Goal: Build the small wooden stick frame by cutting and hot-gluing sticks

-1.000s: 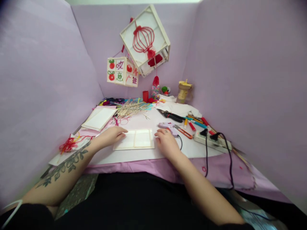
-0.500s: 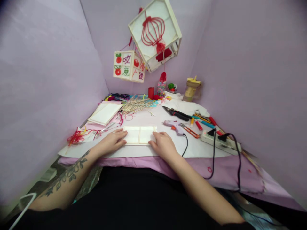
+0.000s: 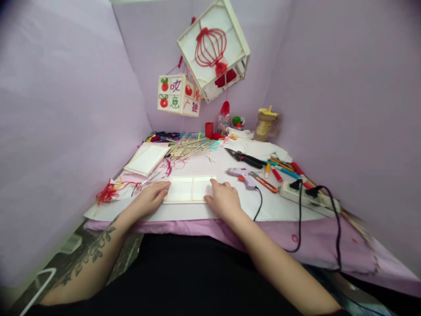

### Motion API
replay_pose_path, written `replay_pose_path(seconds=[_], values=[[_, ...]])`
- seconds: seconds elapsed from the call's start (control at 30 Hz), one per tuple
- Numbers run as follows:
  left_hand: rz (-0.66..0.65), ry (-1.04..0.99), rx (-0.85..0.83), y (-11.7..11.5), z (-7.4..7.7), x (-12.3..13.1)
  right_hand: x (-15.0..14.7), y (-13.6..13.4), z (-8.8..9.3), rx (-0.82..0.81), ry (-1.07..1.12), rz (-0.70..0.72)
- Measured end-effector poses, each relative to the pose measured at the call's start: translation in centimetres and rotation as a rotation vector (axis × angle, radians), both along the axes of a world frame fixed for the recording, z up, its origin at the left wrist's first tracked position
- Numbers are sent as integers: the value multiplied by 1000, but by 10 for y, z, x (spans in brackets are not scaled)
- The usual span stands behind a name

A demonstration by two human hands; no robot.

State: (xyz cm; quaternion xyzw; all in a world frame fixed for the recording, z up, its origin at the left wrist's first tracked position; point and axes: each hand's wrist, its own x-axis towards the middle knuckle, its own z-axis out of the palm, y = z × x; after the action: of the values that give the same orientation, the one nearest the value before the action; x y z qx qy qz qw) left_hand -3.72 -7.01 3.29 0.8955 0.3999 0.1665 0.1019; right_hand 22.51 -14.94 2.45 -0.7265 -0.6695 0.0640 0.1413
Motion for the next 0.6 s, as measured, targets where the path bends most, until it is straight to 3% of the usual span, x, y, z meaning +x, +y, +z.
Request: replay_pose_path(seconds=[0.1,0.23,0.4,0.5,0.6], values=[[5,37,46,17,12,18,11,-3,-7,108,121,-11],[-99,235,30,54,24,69,26,-11,-22,401,284,-18],[-166,376,-57,88,15,130,34,-19,-37,544,386,66],[-201,447,-110,93,8,143,35,-22,-40,578,462,91],[-214,478,-142,90,18,143,38,-24,-40,607,582,62]])
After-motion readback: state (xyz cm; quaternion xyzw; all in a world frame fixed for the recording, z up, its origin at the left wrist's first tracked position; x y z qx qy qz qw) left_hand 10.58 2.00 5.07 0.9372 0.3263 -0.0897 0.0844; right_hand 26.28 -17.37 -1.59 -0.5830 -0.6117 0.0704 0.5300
